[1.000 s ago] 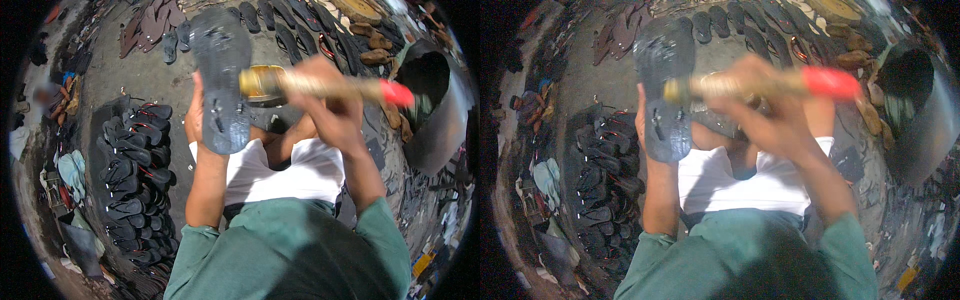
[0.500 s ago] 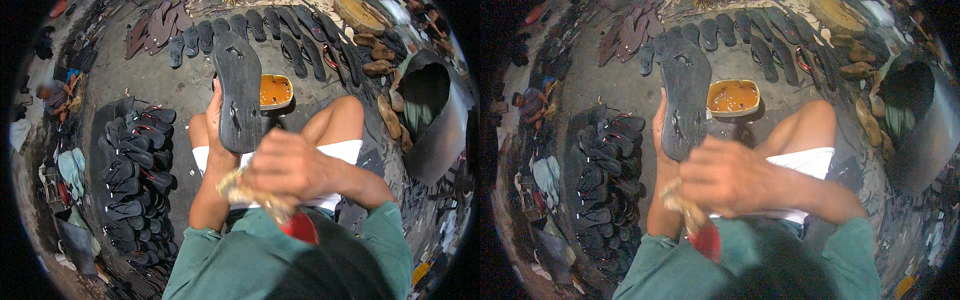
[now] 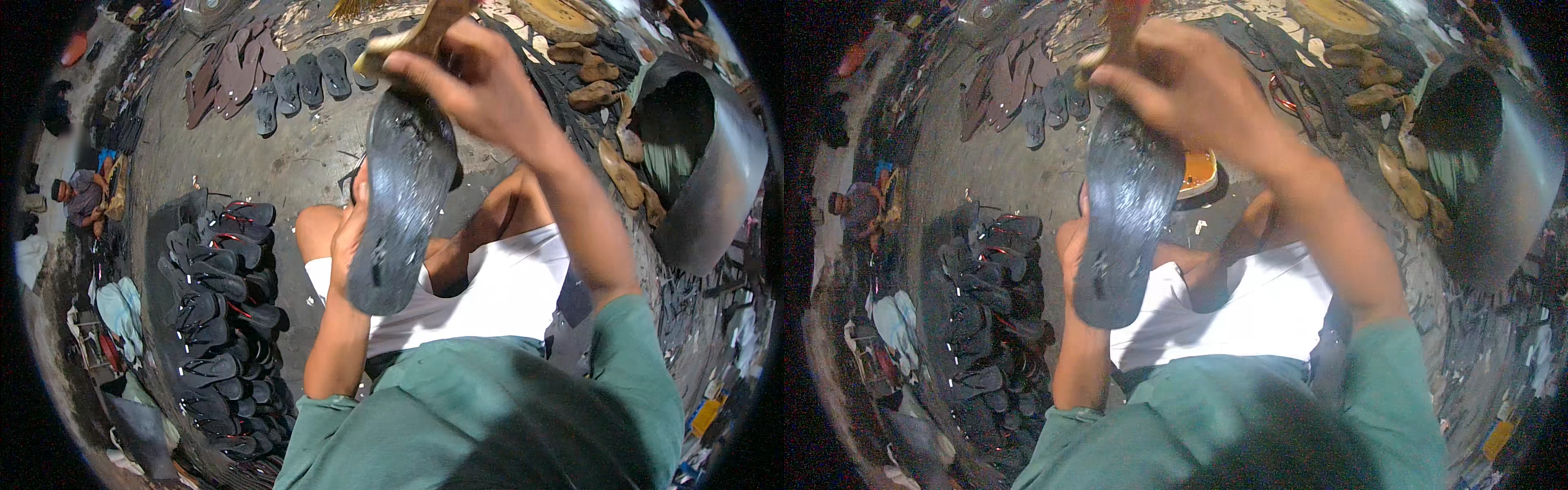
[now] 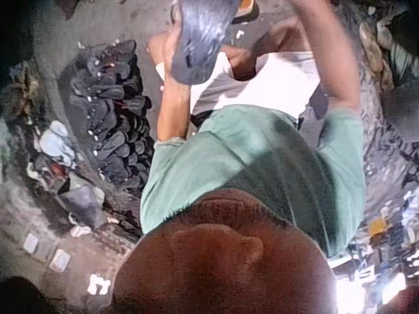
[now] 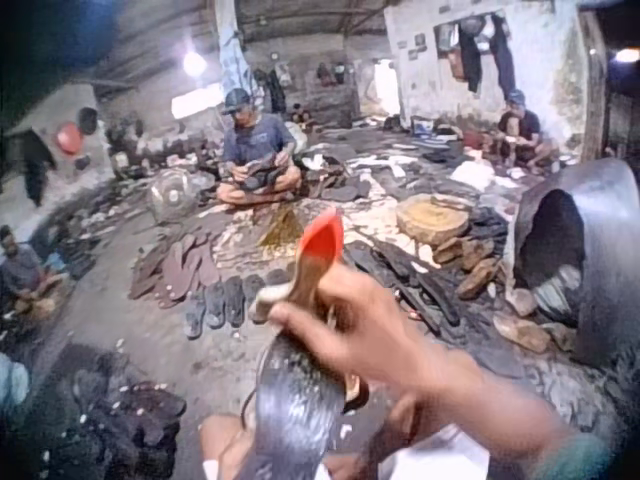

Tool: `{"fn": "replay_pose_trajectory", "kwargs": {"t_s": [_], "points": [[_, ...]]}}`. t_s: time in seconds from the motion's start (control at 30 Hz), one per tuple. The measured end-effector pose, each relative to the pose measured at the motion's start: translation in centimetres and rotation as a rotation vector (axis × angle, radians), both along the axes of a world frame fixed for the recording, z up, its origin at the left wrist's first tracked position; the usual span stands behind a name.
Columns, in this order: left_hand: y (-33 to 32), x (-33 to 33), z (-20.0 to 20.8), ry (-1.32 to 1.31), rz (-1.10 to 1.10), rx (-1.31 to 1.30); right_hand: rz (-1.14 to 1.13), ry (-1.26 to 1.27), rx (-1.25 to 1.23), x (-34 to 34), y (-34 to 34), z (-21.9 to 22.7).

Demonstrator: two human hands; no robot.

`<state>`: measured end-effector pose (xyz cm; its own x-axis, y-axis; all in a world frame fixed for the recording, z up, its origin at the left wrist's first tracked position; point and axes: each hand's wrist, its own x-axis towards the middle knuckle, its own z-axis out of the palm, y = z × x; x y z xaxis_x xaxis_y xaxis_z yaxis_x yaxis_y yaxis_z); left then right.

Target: The person sits on the floor and applies a brown adhesive to the soles of black flip-flops using a brush. They repeatedly dip the brush into a container of glue and coat each sole before placing the treated slippers on the floor.

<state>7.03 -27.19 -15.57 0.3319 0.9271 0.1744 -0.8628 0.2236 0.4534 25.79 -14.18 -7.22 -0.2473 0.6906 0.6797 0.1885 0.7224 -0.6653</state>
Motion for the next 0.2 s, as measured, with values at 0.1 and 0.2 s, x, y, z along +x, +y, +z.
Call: {"fn": "replay_pose_trajectory", "kwargs": {"t_s": [0.1,0.2], "points": [[-0.6,-1.9,0.6,0.109,0.062,-0.126,0.126,-0.023,0.199,3.4,1.9,0.6],[-1.5,-5.9,-2.2,0.415,0.201,-0.171,0.065,-0.373,0.814,3.7,0.7,3.1]]}}
